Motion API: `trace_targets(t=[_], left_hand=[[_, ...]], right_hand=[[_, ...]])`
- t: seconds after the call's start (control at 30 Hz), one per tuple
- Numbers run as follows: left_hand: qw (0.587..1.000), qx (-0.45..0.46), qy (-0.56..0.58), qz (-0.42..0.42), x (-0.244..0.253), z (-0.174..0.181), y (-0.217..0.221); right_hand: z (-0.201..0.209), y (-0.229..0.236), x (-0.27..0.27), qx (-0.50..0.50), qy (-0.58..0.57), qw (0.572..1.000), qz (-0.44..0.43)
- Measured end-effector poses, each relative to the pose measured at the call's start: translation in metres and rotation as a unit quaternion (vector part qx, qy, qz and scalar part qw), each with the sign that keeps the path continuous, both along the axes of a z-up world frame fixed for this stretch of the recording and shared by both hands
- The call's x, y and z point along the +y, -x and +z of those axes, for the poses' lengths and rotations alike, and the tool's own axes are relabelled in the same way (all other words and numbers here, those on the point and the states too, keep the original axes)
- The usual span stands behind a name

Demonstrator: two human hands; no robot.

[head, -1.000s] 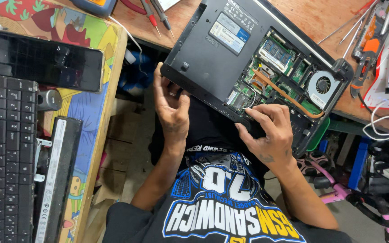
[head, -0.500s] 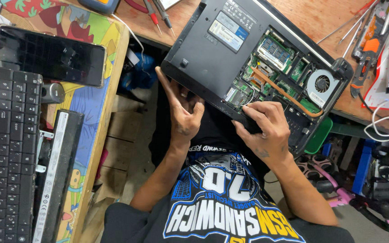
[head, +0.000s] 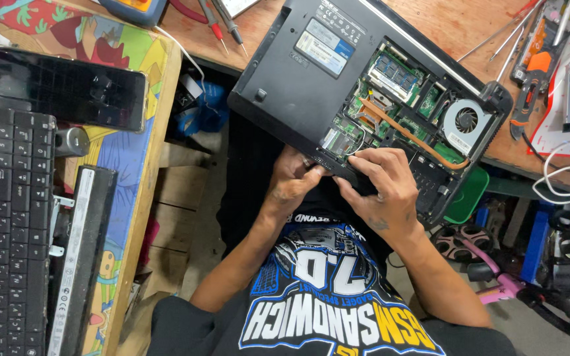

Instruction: The person disassembles a white laptop, removes the palm rest, and works on the internal components. They use a screwdriver to loosen screws, disconnect cables, and adjust the cooling fan and heat pipe. The laptop is flipped and repositioned multiple times during the process.

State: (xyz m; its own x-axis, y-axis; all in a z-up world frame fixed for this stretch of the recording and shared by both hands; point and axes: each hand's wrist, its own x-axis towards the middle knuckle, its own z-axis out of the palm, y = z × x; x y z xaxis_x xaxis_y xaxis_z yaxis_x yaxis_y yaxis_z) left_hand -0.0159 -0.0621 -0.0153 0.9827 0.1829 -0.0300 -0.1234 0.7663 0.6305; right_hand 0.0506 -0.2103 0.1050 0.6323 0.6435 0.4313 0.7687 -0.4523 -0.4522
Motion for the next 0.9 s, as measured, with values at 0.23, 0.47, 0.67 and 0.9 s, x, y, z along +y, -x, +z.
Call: trace_targets(t=[0.23, 0.47, 0.67, 0.9], left_hand=[[0.999, 0.004, -0.036, -0.007, -0.005, 0.000, 0.000], [0.999, 0.019, -0.038, -0.004, -0.007, 0.007, 0.003], [0.997, 0.028, -0.075, 0.006, -0.005, 0.014, 0.001], [0.996, 0.037, -0.077, 0.005, -0.006, 0.013, 0.003]], right_hand=[[0.004, -0.002, 0.000, 0.006, 0.015, 1.000, 0.006], [0.023, -0.020, -0.001, 0.017, 0.042, 0.999, 0.024], [0.025, -0.039, 0.015, 0.049, 0.105, 0.992, 0.041], [0.026, -0.046, 0.017, 0.096, 0.125, 0.986, 0.047]])
